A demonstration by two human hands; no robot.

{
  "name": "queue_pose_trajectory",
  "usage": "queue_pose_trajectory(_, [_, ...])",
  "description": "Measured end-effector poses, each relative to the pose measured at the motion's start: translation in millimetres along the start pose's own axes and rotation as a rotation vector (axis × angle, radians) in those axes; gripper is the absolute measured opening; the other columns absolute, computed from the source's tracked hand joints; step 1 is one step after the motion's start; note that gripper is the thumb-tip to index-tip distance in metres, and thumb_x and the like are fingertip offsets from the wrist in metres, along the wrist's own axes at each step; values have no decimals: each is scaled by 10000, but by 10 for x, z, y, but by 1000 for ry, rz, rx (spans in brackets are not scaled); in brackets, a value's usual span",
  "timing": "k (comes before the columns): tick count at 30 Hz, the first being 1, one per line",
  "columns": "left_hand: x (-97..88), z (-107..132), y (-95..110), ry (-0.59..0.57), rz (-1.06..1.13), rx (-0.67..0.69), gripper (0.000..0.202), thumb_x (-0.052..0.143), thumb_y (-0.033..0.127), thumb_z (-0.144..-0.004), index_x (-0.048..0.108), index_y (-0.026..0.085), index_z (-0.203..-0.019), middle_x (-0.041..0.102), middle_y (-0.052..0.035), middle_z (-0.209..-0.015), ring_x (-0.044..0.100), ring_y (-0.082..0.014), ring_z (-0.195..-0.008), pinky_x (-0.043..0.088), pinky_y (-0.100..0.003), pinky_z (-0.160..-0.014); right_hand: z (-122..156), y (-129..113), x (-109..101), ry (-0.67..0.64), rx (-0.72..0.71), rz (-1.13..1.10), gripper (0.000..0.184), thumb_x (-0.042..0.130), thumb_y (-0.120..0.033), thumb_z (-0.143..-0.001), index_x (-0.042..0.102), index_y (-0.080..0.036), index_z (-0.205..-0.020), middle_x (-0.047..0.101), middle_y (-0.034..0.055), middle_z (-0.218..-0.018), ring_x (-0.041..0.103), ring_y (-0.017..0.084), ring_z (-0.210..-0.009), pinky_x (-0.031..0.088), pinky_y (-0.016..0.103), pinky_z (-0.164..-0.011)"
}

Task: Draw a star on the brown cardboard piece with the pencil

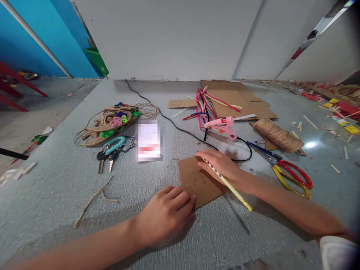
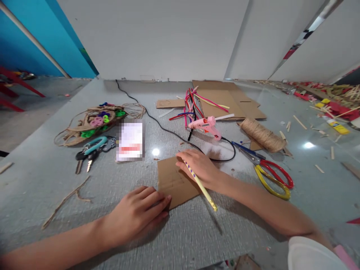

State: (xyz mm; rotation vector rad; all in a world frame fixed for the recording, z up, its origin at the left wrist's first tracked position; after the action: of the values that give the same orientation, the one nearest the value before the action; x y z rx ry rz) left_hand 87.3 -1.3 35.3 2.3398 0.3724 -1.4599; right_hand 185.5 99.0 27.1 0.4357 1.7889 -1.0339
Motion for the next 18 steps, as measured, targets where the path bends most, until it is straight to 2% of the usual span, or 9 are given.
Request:
queue_pose_trajectory(3, [64,-2,61,-91,165,59,316,495,306,-904,556,97,-1132,632,-66,-875,578,-192,-744,510,-328,-648,-36,-52,80,-5,-99,-109,295,418,-311,-947,546,-189,-1183,619,98,-1197,552,189,-1133,432,375,-961])
queue_pose_trajectory(6, [140,29,190,-201,338,156,453,462,432,-909,528,95,-1205,633,-94,-1042,578,-214,-874,498,-366,-824,-61,-106,91,-90,-218,-266,364,404,-376,-949,515,-186,-1238,623,99,-1203,587,164,-1073,467,320,-898])
queue_pose_trajectory(9, [139,69,334,-207,409,292,517,382,480,-932,496,93,-1257,610,-86,-1179,537,-229,-1068,384,-385,-1028,-72,-109,69,-158,-272,-424,429,336,-452,-958,503,-203,-1265,630,88,-1203,600,151,-1061,471,297,-877])
queue_pose_trajectory(11, [121,82,386,-185,410,352,513,344,474,-946,497,97,-1259,599,-79,-1217,487,-230,-1172,324,-386,-1085,-78,-107,61,-170,-274,-502,445,304,-481,-959,526,-217,-1240,639,76,-1189,598,151,-1074,462,303,-900])
queue_pose_trajectory(13, [84,68,379,-140,392,353,475,351,442,-952,524,96,-1227,609,-78,-1205,485,-223,-1183,341,-377,-1077,-92,-78,15,-111,-228,-555,435,308,-486,-956,540,-227,-1217,648,67,-1164,603,152,-1057,461,308,-896])
queue_pose_trajectory(15, [35,30,308,-75,335,280,407,386,388,-949,562,95,-1170,635,-81,-1152,534,-216,-1113,421,-363,-1004,-99,4,-120,42,-126,-567,395,337,-465,-954,555,-231,-1184,667,55,-1082,621,145,-966,473,297,-833])
queue_pose_trajectory(18, [-15,-6,177,-5,200,124,341,427,334,-925,604,90,-1083,659,-101,-1068,590,-230,-1009,518,-360,-848,-29,135,-325,226,56,-465,282,448,-426,-922,624,-210,-967,658,22,-871,597,126,-788,452,260,-696])
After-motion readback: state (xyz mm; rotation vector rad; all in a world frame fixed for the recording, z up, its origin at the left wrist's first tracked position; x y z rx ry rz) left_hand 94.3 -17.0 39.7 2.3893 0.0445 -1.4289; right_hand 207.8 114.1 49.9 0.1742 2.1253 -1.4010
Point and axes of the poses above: each hand's wrist, its own z-axis away from the middle knuckle, its own x-axis out of the palm, y = z × x, the point moved 9 cm from there along -z, towards the middle knuckle
